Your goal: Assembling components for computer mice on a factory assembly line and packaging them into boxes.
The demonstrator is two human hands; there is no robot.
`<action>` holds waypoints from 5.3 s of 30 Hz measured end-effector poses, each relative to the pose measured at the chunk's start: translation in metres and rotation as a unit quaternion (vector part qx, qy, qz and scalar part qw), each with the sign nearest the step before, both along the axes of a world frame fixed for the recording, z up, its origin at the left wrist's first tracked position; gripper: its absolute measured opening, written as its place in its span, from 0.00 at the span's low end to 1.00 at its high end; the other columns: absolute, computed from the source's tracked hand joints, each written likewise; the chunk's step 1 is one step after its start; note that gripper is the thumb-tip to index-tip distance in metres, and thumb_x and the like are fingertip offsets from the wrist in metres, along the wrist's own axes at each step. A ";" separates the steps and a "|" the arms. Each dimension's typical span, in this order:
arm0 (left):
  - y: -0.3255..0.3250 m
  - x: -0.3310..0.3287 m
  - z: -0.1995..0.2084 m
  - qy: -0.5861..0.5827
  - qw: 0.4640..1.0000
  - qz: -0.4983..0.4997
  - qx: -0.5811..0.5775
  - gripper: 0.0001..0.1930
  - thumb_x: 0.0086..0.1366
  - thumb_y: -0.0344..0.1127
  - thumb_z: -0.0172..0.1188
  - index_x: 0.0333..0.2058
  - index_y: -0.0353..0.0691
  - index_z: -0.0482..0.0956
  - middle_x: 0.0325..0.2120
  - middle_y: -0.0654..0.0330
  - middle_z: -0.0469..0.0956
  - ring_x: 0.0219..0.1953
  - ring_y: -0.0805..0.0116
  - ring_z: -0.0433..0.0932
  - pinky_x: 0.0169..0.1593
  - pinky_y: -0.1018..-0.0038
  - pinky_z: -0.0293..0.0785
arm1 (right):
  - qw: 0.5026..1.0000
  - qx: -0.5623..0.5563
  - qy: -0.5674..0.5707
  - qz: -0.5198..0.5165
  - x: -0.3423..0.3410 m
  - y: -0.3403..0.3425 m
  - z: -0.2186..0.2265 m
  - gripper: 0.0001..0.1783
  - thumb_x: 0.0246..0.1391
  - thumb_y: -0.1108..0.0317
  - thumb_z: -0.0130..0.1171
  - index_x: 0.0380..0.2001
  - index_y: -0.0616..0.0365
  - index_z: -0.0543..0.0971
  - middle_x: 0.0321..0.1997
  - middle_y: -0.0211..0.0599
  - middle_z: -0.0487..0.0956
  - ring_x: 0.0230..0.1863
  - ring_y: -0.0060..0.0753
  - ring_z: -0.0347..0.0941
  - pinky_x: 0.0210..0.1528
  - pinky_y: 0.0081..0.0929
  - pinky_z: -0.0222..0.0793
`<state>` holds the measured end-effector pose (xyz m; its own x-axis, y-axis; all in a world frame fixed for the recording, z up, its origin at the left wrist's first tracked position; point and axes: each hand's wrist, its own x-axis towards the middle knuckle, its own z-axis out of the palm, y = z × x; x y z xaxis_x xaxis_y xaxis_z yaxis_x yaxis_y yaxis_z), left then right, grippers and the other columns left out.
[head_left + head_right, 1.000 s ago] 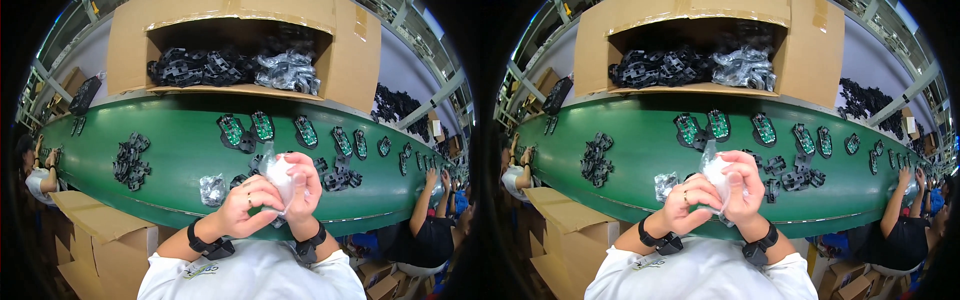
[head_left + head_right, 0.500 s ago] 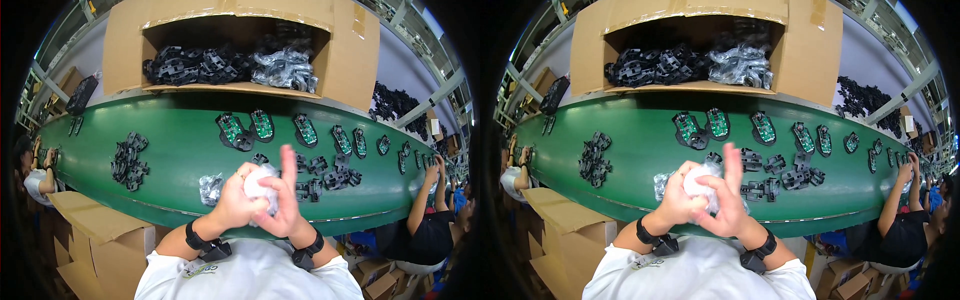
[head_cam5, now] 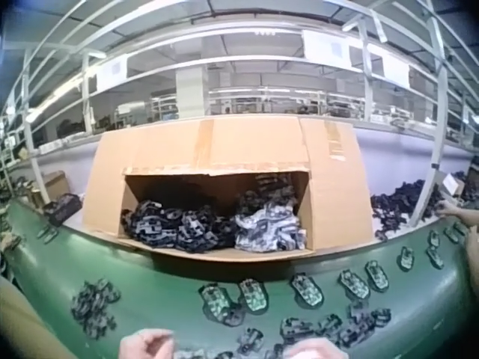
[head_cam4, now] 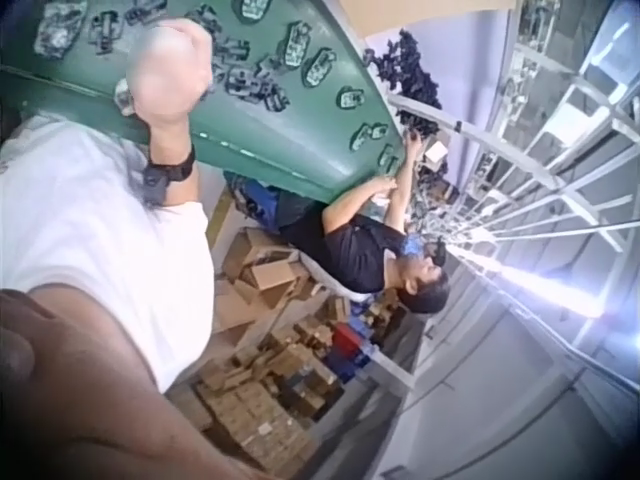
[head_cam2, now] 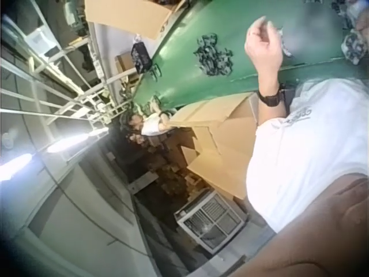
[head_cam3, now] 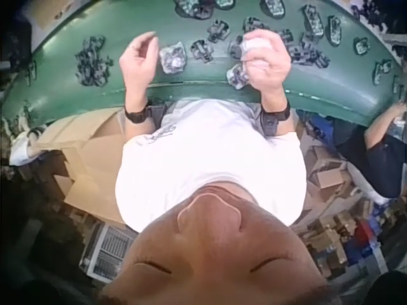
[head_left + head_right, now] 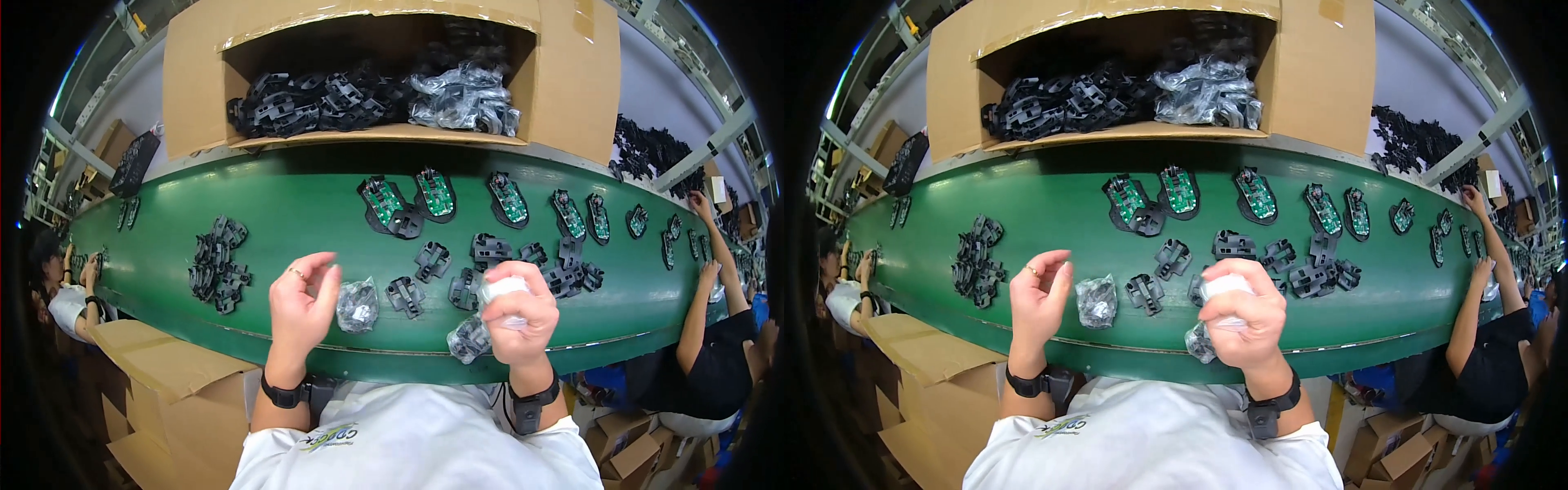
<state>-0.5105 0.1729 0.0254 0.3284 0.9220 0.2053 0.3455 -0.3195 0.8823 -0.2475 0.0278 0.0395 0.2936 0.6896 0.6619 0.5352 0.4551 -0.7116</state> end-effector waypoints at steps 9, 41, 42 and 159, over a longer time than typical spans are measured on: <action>-0.004 -0.018 -0.045 0.123 0.989 -0.038 0.065 0.08 0.65 0.32 0.67 0.38 0.33 0.86 0.35 0.54 0.84 0.28 0.64 0.81 0.34 0.69 0.76 | 0.986 -0.153 -0.013 0.060 -0.023 0.013 -0.001 0.10 0.35 0.79 0.63 0.25 0.56 0.85 0.40 0.45 0.81 0.37 0.40 0.81 0.38 0.30 0.77; -0.026 0.044 -0.003 -0.163 0.981 -0.091 -0.053 0.09 0.66 0.27 0.67 0.31 0.37 0.74 0.23 0.69 0.74 0.23 0.86 0.67 0.26 0.83 0.63 | 0.982 -0.098 -0.155 -0.053 -0.060 0.049 -0.003 0.09 0.46 0.65 0.75 0.30 0.54 0.86 0.43 0.39 0.81 0.38 0.44 0.80 0.36 0.37 0.78; -0.024 0.043 -0.004 -0.163 0.981 -0.093 -0.054 0.09 0.66 0.27 0.67 0.31 0.37 0.74 0.23 0.69 0.74 0.23 0.86 0.67 0.26 0.83 0.63 | 0.982 -0.086 -0.161 -0.046 -0.060 0.048 -0.004 0.08 0.47 0.65 0.75 0.30 0.54 0.86 0.44 0.40 0.81 0.38 0.45 0.80 0.37 0.37 0.78; 0.034 -0.022 0.013 -0.043 0.969 -0.158 0.186 0.16 0.61 0.25 0.65 0.49 0.37 0.83 0.51 0.48 0.82 0.52 0.46 0.81 0.55 0.62 0.78 | 0.969 -0.191 -0.080 0.135 -0.047 0.053 0.039 0.08 0.48 0.73 0.74 0.34 0.55 0.88 0.50 0.46 0.80 0.47 0.42 0.80 0.50 0.33 0.76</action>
<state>-0.5320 0.2072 0.0384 0.5499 0.6348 0.5428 0.1092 -0.6989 0.7068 -0.2943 0.0810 0.0789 -0.0169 0.9310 0.3647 0.5512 0.3130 -0.7734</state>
